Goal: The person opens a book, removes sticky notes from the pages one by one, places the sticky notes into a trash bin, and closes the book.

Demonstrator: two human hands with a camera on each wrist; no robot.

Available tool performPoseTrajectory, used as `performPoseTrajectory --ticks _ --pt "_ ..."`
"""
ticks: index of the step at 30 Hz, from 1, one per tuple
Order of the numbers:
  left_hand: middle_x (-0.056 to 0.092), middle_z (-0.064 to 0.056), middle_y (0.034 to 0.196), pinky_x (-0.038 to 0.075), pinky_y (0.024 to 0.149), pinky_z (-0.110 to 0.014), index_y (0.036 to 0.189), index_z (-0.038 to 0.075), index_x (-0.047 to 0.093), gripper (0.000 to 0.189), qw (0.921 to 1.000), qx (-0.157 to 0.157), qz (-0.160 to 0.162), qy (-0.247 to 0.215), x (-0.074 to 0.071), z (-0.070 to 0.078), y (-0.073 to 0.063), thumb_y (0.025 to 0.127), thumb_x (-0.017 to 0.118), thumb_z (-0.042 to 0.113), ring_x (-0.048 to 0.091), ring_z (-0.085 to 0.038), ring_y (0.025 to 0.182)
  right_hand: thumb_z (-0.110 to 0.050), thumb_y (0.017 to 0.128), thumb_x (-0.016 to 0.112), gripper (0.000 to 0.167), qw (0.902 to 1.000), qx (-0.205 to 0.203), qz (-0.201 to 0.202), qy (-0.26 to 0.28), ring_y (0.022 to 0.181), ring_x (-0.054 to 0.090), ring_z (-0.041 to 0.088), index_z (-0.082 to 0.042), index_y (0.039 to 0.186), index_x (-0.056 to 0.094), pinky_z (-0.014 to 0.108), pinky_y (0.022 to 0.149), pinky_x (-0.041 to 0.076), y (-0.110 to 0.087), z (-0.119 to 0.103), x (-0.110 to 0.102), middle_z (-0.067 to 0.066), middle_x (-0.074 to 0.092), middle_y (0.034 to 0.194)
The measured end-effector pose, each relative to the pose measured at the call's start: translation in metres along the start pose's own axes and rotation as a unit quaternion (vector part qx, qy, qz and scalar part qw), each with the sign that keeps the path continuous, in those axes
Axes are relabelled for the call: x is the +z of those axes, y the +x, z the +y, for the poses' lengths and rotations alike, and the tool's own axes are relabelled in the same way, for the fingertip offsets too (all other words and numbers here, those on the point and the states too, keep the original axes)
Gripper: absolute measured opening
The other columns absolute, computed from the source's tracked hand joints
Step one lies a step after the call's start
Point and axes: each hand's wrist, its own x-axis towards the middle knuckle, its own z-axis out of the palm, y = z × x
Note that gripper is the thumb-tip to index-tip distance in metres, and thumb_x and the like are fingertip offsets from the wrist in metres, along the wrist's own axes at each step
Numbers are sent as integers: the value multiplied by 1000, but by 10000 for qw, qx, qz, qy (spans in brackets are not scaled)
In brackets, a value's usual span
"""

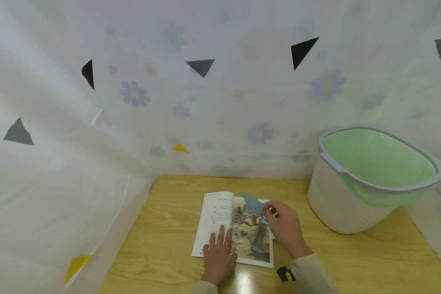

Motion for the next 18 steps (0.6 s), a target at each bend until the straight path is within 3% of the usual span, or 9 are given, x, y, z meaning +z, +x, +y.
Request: performPoseTrajectory --ticks 5,8,10,13,16,18 --pt "33 -5 162 41 97 -60 152 23 38 74 10000 -1 -42 -26 -1 0 0 88 69 41 38 -40 141 5 83 71 14 9937 -374 1040 210 66 64 16 -3 94 72 21 62 52 19 -4 -46 9 72 78" --pt "33 -5 162 41 97 -60 152 23 38 73 10000 8 -33 0 0 0 -1 88 68 41 38 -40 141 8 81 70 13 9802 -617 1821 469 68 60 0 0 91 73 9 65 47 32 -2 -72 12 71 76" --pt "34 -5 161 41 96 -60 152 22 39 73 10000 32 34 -9 -1 0 -1 88 69 40 39 -40 140 7 82 68 12 9694 -596 2289 658 75 58 -10 3 92 74 4 69 43 40 2 -89 7 71 78" --pt "35 -5 161 42 95 -59 152 22 39 73 10000 52 78 -7 -1 0 -1 87 70 40 40 -40 139 3 85 67 12 9544 -281 2875 755 84 53 -18 7 94 74 5 75 41 52 13 -113 -16 68 84" --pt "35 -5 161 42 94 -59 151 22 40 73 9999 73 91 17 -1 0 -1 87 70 41 41 -40 139 -4 88 66 15 9418 242 3317 487 87 50 -20 6 94 76 6 76 39 61 25 -136 -31 62 90" --pt "35 -5 161 42 94 -59 151 22 39 73 9999 75 70 36 -1 0 -1 87 70 41 41 -40 139 -8 90 64 19 9346 545 3512 150 87 47 -23 5 95 76 5 78 36 65 33 -150 -17 72 89"
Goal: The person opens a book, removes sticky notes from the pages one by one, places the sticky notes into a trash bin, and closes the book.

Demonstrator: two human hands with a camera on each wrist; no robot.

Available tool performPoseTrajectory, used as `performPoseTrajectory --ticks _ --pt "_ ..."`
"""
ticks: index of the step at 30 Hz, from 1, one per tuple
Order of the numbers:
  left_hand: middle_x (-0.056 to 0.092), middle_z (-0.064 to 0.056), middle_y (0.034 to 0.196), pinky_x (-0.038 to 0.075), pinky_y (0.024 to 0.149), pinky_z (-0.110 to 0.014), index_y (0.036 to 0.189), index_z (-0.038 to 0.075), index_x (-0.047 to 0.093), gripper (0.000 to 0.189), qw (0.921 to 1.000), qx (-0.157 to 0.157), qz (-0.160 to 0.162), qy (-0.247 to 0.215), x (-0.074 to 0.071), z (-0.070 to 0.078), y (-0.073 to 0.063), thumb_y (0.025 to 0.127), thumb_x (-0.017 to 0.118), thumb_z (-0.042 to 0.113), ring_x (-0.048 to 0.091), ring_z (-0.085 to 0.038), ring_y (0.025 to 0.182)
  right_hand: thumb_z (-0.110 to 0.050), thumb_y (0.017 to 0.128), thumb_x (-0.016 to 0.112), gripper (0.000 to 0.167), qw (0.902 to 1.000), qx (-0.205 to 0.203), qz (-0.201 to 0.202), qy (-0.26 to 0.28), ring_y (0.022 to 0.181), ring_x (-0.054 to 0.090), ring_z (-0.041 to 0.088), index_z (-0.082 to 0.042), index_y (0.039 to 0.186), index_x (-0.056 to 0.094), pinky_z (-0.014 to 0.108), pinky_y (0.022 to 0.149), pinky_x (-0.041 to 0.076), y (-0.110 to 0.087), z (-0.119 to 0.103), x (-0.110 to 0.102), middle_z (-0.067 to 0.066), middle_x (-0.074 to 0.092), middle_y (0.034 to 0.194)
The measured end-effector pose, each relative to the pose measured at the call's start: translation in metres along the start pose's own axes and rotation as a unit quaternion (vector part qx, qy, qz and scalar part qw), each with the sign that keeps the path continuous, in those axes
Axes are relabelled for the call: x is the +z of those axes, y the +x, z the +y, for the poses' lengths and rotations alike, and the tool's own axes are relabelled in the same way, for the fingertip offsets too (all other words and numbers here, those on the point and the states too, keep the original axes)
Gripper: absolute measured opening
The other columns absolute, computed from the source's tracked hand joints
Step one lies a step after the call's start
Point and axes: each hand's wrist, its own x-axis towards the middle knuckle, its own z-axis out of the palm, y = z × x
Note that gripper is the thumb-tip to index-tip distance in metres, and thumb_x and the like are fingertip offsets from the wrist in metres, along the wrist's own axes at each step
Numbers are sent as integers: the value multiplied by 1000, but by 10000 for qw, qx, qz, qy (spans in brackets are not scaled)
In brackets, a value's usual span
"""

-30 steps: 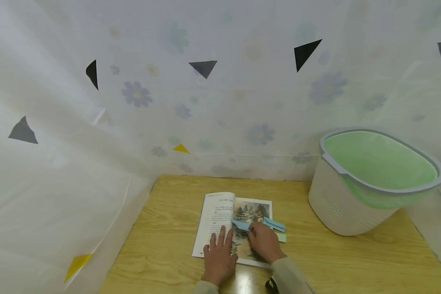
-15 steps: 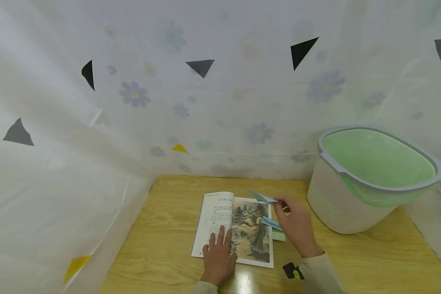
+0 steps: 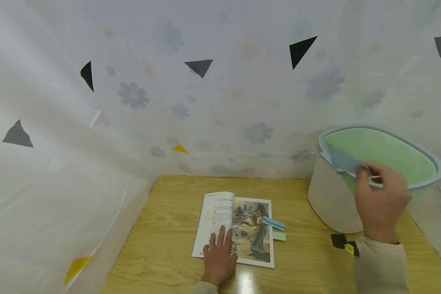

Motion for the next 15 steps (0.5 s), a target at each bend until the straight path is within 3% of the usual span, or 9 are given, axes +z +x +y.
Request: performPoseTrajectory --ticks 4,5,7,9,11,14,15 --pt "35 -6 160 43 95 -60 151 22 39 74 10000 0 4 1 -1 0 0 87 70 41 41 -40 139 -15 96 58 27 9967 201 305 -727 88 37 -28 5 101 76 9 84 31 20 13 -14 14 77 96" --pt "35 -6 161 42 95 -60 151 22 39 74 10000 -5 -1 -4 0 0 0 87 70 41 40 -40 139 -16 97 56 29 9957 229 312 -836 88 35 -29 6 102 75 12 86 32 23 17 -17 12 77 96" --pt "35 -6 161 42 95 -59 152 22 39 74 10000 -5 20 22 0 -1 -1 87 70 41 40 -40 139 -17 98 55 31 9948 321 321 -912 89 33 -28 6 104 74 21 94 36 27 24 -21 -15 73 91" --pt "35 -5 161 42 95 -59 152 23 39 74 10000 -8 46 53 1 -2 -1 87 70 41 40 -39 139 -16 98 55 31 9946 372 303 -918 89 31 -27 7 104 73 32 100 38 29 31 -23 -30 62 87" --pt "35 -5 161 42 95 -59 152 23 38 74 10000 -7 49 57 2 -2 -1 87 69 41 40 -39 139 -17 98 55 31 9937 447 235 -997 88 29 -26 7 105 73 42 106 36 31 36 -24 -34 52 88" --pt "34 -5 161 42 95 -60 152 23 38 75 10000 21 28 7 2 -2 -1 87 70 41 40 -40 139 -14 98 53 30 9918 439 167 -1187 88 27 -23 9 106 72 48 108 34 32 41 -26 6 70 87" --pt "34 -5 161 42 95 -60 152 23 38 75 10000 38 25 1 1 -1 -1 87 70 41 40 -40 139 -13 98 53 30 9913 417 139 -1241 86 37 -17 10 106 71 50 109 34 32 42 -26 15 71 88"
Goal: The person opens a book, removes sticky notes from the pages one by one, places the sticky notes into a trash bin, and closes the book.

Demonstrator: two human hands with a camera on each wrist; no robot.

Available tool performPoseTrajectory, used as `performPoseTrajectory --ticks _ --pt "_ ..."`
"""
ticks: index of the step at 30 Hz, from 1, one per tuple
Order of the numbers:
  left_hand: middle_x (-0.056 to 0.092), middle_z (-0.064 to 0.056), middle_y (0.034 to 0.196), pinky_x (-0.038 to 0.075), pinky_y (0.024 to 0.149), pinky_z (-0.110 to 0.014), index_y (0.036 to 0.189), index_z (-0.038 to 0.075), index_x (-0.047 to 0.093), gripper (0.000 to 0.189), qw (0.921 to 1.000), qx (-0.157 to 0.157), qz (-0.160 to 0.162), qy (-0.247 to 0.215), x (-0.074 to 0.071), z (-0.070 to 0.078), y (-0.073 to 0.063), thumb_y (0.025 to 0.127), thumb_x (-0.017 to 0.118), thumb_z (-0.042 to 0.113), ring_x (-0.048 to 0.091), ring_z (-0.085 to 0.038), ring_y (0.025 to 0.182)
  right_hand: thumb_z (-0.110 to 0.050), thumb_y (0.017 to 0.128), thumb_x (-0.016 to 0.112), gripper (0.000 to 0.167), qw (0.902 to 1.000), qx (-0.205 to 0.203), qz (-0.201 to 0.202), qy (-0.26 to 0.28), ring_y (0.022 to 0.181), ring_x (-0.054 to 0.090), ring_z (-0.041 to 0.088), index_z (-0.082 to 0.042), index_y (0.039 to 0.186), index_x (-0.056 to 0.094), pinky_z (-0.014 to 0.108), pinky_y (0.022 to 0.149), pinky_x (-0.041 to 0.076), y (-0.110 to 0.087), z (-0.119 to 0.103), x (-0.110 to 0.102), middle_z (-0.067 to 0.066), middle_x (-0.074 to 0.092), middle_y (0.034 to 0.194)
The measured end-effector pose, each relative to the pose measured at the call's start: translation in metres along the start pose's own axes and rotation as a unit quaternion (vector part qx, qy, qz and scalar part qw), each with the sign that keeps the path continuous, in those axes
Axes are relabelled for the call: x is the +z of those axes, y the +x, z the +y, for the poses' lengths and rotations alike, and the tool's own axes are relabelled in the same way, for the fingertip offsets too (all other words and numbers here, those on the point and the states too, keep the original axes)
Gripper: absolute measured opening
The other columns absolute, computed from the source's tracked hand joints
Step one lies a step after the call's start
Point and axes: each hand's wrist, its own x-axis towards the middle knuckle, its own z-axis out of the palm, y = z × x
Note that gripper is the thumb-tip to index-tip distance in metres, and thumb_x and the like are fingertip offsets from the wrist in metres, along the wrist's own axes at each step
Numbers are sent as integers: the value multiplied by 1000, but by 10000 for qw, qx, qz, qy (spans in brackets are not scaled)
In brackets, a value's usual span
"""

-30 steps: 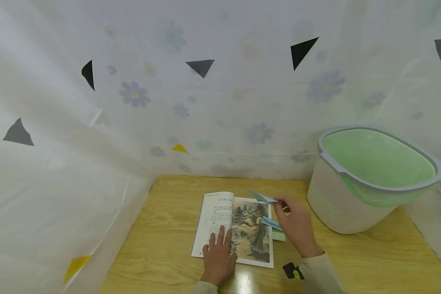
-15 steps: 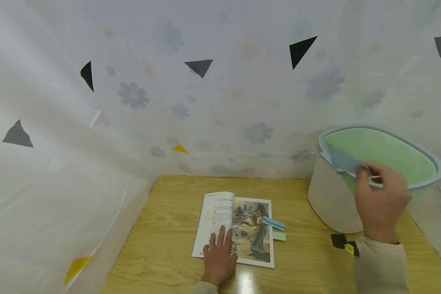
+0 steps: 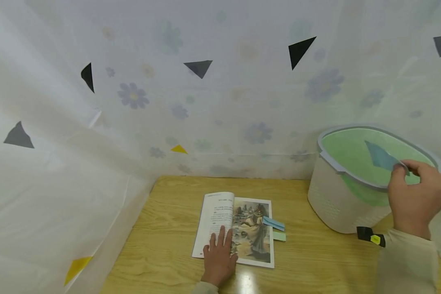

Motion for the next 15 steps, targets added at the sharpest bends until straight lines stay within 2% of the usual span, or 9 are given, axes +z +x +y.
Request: performPoseTrajectory --ticks 1,2,3,6,8,10,15 --pt "34 -6 161 42 94 -60 152 23 38 75 10000 11 -7 -11 -1 0 0 87 70 41 40 -40 139 -12 99 52 31 10000 -31 -51 -74 86 44 -9 11 106 71 51 110 34 0 1 0 30 69 92" --pt "34 -6 161 42 94 -60 152 23 38 75 10000 19 -7 -19 -2 1 0 87 71 41 41 -40 139 -12 99 51 31 9999 -37 -94 -138 87 44 -6 12 107 70 51 111 33 0 3 0 36 67 97" --pt "34 -5 161 42 95 -60 152 23 38 75 10000 23 -14 -20 -3 1 1 87 71 41 40 -40 139 -12 100 51 32 9998 -37 -119 -174 87 44 -2 12 106 70 51 112 32 0 5 0 37 67 97" --pt "34 -5 161 42 95 -60 152 23 38 75 10000 9 -27 -35 -5 2 1 87 71 40 40 -40 139 -13 100 51 33 9995 -60 -220 -220 90 55 30 12 106 70 48 117 27 0 11 1 37 67 99" --pt "34 -5 162 41 96 -60 152 23 38 75 10000 -18 -76 -57 -5 2 2 87 70 40 39 -40 140 -15 100 51 33 9992 -28 -304 -261 91 56 32 11 106 71 45 121 23 0 14 2 36 67 101" --pt "33 -5 162 41 96 -61 152 23 38 74 9999 -40 -127 -50 -4 2 2 87 69 41 39 -40 140 -15 100 51 33 9989 -50 -373 -290 101 55 48 11 106 71 45 122 20 0 17 2 36 67 103" --pt "34 -5 161 42 96 -61 152 24 37 74 9999 -62 -125 -1 -2 1 1 87 69 42 40 -40 140 -16 100 50 34 9977 -56 -525 -420 103 54 51 10 106 71 48 122 21 1 19 6 36 66 103"
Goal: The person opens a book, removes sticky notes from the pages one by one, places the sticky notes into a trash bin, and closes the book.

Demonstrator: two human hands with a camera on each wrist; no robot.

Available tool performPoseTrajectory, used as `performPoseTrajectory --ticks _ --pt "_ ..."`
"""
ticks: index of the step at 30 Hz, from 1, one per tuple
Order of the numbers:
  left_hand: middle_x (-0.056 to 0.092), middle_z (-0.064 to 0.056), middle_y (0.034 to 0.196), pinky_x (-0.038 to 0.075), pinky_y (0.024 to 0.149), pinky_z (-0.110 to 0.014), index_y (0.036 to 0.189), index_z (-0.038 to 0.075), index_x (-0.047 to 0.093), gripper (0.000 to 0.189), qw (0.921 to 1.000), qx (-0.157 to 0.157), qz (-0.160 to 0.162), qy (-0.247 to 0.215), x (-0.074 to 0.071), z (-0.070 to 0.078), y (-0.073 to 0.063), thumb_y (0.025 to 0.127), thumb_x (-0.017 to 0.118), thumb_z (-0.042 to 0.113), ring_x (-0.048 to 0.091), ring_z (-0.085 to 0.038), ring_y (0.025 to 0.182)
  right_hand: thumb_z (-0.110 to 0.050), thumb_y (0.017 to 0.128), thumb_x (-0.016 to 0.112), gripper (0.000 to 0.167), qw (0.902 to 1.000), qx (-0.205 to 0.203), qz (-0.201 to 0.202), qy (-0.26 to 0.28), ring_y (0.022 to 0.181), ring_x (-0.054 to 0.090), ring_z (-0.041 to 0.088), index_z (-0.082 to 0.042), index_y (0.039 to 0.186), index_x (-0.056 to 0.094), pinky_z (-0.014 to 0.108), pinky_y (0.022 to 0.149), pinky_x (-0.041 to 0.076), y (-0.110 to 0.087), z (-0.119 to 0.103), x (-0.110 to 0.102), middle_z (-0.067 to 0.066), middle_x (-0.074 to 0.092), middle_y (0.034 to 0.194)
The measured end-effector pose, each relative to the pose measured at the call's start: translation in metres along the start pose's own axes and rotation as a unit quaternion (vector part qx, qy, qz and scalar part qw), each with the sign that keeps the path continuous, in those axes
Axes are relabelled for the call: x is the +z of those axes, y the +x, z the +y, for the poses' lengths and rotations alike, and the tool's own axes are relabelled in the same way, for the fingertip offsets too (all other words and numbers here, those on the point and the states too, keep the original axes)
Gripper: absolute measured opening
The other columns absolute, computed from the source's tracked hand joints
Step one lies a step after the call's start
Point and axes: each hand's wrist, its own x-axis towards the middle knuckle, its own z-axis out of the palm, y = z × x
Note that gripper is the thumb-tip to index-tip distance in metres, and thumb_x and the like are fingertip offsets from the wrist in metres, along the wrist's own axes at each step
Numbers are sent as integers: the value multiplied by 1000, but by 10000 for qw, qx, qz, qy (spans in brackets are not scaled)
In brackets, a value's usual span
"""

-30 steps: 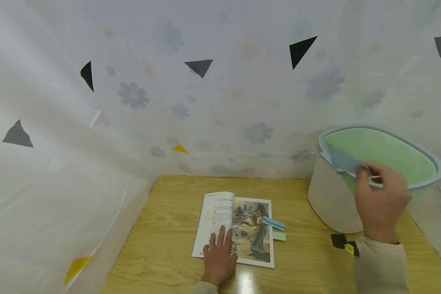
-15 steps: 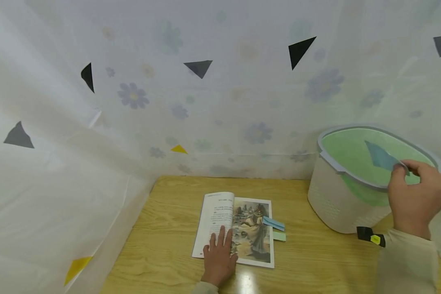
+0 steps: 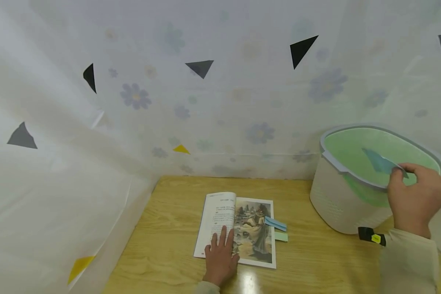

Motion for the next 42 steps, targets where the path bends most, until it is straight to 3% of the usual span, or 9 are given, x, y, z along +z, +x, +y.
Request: performPoseTrajectory --ticks 7,12,16,20,25,29,33,37,42 --pt "36 -5 160 43 94 -60 151 24 39 74 9996 81 267 42 9 -3 2 87 69 43 41 -39 138 -16 100 52 32 9991 203 -306 -197 109 53 51 6 114 70 49 120 21 0 -2 1 36 65 110" --pt "37 -5 159 44 92 -59 150 23 40 74 9989 120 439 126 14 -5 3 86 70 45 43 -39 137 -18 100 54 31 9997 95 -229 -35 113 53 50 5 113 71 46 121 20 -1 -4 0 34 66 113" --pt "37 -5 160 43 92 -59 150 23 40 74 9988 129 464 94 14 -5 2 86 69 45 43 -40 137 -21 101 52 36 9998 -127 78 91 115 54 49 8 108 71 40 125 14 -4 -8 0 33 67 110" --pt "38 -6 159 43 92 -59 151 23 39 74 9988 145 464 90 12 -3 1 86 69 43 43 -40 136 -21 100 50 39 9959 -364 726 405 115 55 49 11 100 72 35 126 13 -10 -17 -1 27 70 108" --pt "37 -7 159 42 93 -60 151 22 39 73 9994 119 336 37 7 -2 1 87 68 41 42 -40 137 -18 95 54 35 9799 -513 1656 992 107 57 48 11 90 73 35 121 25 -25 -43 -5 9 71 108" --pt "36 -7 159 43 93 -60 151 22 39 73 9997 87 210 52 2 0 0 87 68 42 41 -40 138 -13 88 56 30 9619 -541 2220 1503 96 59 37 12 82 70 36 113 28 -43 -70 -6 18 72 97" --pt "35 -6 160 42 94 -60 151 22 38 73 9999 33 127 38 -3 0 -1 88 67 42 40 -40 139 -11 79 59 23 9352 -762 2706 2153 87 55 35 10 73 67 35 99 31 -67 -95 4 26 70 83" --pt "36 -6 160 42 94 -61 151 23 39 73 9998 39 183 -18 -5 -1 -2 87 67 41 41 -41 138 -13 79 63 24 9204 -1337 2449 2740 79 52 47 8 68 67 31 93 35 -95 -105 20 26 66 74" --pt "36 -4 160 44 90 -57 152 26 36 75 9980 212 574 161 11 -6 0 86 68 44 44 -40 134 -14 86 65 30 9238 -1777 1709 2930 75 47 50 11 69 67 29 93 34 -113 -103 26 31 61 73"
